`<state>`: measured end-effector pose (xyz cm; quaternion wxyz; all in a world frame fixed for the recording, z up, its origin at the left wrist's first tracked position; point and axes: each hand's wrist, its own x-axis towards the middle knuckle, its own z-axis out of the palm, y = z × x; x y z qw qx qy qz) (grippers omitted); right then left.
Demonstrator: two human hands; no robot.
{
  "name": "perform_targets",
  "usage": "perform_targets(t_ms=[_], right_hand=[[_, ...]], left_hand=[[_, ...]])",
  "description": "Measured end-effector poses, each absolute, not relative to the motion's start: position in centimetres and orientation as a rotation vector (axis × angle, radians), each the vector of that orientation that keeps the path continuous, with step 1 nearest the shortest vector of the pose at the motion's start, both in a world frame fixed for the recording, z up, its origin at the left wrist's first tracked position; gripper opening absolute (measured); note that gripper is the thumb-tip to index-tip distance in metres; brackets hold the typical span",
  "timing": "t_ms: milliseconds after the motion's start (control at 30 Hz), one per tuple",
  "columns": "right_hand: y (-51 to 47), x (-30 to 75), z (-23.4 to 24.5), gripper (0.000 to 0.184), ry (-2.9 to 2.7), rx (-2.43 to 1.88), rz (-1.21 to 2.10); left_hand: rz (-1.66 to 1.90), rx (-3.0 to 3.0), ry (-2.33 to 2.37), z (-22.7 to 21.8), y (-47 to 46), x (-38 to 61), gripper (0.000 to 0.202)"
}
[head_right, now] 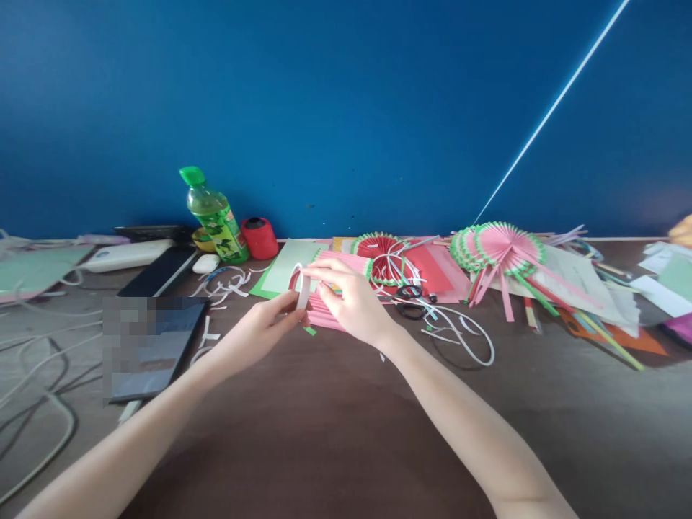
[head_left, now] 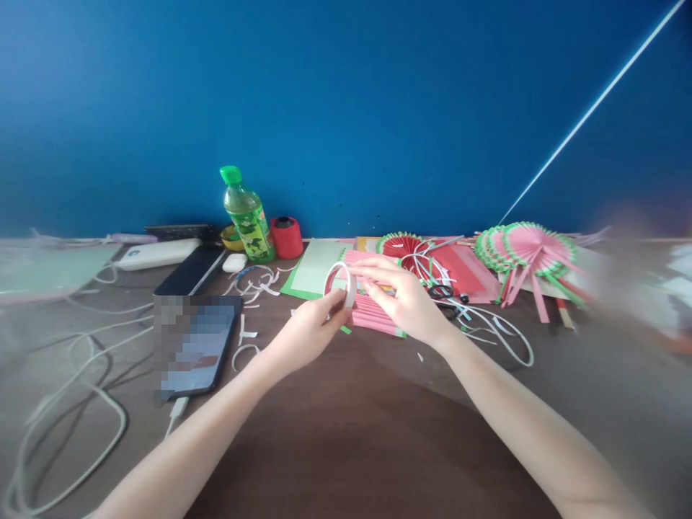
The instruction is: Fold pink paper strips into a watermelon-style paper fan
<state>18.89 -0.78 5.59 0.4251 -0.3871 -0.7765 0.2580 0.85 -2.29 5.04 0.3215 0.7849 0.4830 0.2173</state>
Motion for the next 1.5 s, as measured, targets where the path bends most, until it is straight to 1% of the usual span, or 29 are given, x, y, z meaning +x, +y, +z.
perform_targets(t_ms=[200, 533, 733, 1033, 1200, 1300, 1400, 1500], right_hand=[[-0.7, 19.0, 5.6, 0.030, -1.836, -0.982, 0.800], [-0.4, 19.3, 5.7, 0.022, -1.822, -0.962, 0.908], [-0.7, 19.3, 5.7, 0.015, -1.784, -0.957, 0.949], [-0.4, 18.9, 4.8, 0.022, -1.802, -0.814, 0.814], [-0.6, 18.6, 4.7, 0.018, -1.783, -0.780, 0.798], [-0.8, 18.7, 4.8, 0.010, -1.804, -0.814, 0.797], [-0.8, 18.7, 4.9, 0.012, -1.783, -0.804, 0.849], [-0.7, 18.7, 4.8, 0.024, -1.756, -0.770, 0.876]], left_hand=[[0.576, 2.165, 1.270, 5.3, -2.2, 0.8, 0.021], [0.524, 2.209, 1.165, 5.0, -2.1, 0.8, 0.020], [0.551, 2.251, 1.167, 4.7, -2.0, 0.7, 0.019], [0.608, 2.290, 1.152, 4.5, -2.1, 0.9, 0.019], [0.657, 2.338, 1.108, 4.1, -2.1, 0.9, 0.020], [0.663, 2.350, 1.107, 4.0, -2.1, 1.0, 0.020], [0.653, 2.350, 1.109, 4.0, -2.1, 1.0, 0.020], [0.662, 2.371, 1.109, 4.1, -2.1, 1.0, 0.019]])
